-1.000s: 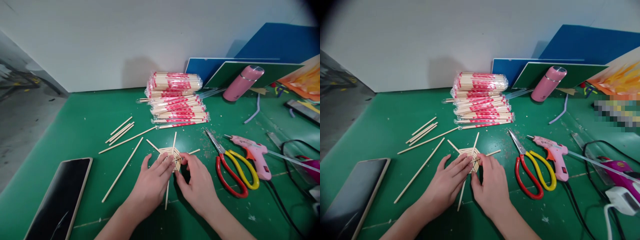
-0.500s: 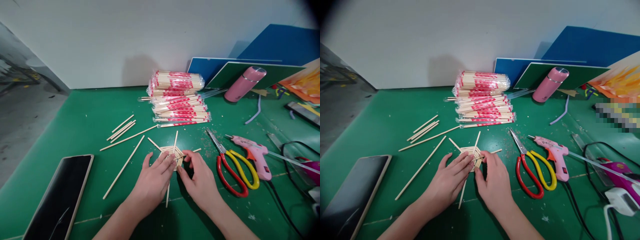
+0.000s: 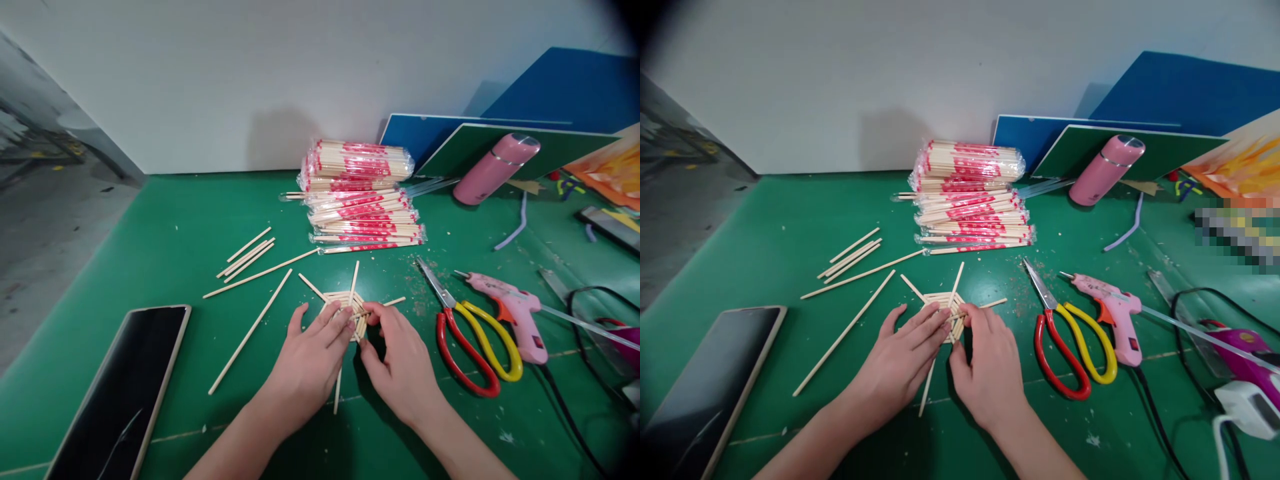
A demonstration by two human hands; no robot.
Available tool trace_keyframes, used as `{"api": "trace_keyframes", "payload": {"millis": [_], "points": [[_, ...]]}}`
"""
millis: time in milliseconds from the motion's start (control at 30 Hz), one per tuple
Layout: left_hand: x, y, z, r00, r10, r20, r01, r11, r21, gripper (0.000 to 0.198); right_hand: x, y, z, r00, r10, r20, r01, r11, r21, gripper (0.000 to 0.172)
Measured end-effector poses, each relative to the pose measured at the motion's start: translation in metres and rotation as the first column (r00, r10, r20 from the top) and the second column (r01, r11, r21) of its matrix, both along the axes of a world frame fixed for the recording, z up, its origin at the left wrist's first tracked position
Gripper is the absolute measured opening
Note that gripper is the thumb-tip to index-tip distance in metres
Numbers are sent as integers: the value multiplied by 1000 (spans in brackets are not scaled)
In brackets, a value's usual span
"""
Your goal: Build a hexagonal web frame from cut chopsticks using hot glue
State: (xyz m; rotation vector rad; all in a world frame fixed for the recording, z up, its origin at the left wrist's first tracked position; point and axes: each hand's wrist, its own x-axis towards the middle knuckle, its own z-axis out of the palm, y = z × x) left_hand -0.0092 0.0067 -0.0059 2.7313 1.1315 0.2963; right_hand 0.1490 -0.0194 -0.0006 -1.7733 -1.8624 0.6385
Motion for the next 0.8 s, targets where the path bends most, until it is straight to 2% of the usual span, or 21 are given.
{"api": "trace_keyframes", "payload": {"millis": [333,567,800], "points": [[0,1,1,1000,-1,-14,1,1000,-6,33,-2,0,-1,999,-18,31,17,1000,18,35],[1,1,0,1000,2,-21,-2,999,-33,34,-5,1,-4,997,-39,70,35,998,56,39],[1,1,0,1000,13,1,-13,999,-31,33,-4,-1,-2,998,-25,65,24,999,27,47]]}}
